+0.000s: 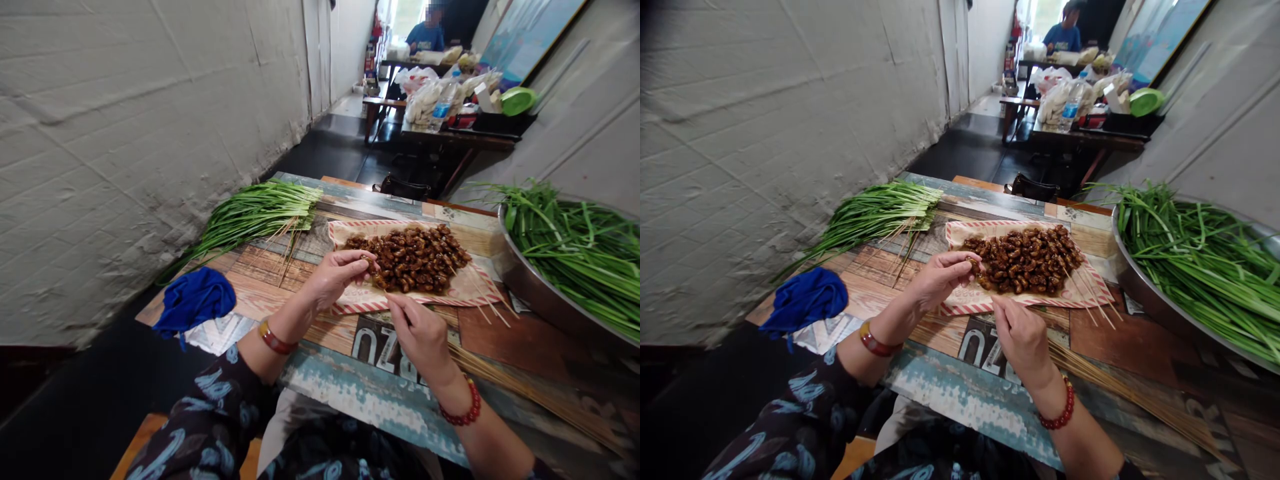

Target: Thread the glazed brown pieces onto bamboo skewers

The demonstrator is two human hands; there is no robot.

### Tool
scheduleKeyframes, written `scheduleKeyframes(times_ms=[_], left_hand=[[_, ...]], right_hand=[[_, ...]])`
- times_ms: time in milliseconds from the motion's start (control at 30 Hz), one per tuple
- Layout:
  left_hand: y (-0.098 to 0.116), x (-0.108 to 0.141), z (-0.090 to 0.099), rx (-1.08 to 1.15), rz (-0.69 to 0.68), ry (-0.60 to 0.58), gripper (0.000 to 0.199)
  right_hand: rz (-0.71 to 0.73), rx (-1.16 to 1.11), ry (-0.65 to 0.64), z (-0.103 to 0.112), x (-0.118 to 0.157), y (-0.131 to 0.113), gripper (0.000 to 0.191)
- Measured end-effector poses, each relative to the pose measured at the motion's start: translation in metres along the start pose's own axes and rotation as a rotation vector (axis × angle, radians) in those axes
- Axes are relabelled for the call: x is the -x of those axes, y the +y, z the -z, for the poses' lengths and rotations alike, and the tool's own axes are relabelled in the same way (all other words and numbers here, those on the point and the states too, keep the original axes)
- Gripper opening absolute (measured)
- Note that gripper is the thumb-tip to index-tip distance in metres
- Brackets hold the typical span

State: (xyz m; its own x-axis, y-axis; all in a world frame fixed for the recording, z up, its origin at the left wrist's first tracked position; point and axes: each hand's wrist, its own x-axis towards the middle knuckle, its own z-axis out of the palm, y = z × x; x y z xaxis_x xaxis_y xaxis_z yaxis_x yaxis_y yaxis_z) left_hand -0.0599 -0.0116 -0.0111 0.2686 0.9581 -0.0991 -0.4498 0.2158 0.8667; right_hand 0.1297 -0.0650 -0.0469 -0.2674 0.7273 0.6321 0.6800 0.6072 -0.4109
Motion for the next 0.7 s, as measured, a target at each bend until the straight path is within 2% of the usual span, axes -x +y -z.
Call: scheduleKeyframes(times_ms=[267, 467, 600, 700], left_hand=[[0.000, -0.001, 0.001, 0.000, -0.013, 0.002, 0.029], [-0.003, -0.001, -0.003, -0.003, 0.006, -0.030, 0.050], [-0.013, 0.000, -0.005, -0.006, 0.078, -0.135, 0.043], [-0.019, -0.001, -0.004, 0.022, 0.106, -0.138, 0.038]], right_hand=[[-0.055, -0.089, -0.018, 0.000, -0.005, -0.004, 0.021], [-0.270, -0.206, -0.084, 0.005, -0.009, -0.009, 0.021], [-0.402, -0.348, -0.142, 0.002, -0.007, -0.006, 0.021], [-0.444, -0.415, -0.175, -0.001, -0.005, -0.003, 0.022]])
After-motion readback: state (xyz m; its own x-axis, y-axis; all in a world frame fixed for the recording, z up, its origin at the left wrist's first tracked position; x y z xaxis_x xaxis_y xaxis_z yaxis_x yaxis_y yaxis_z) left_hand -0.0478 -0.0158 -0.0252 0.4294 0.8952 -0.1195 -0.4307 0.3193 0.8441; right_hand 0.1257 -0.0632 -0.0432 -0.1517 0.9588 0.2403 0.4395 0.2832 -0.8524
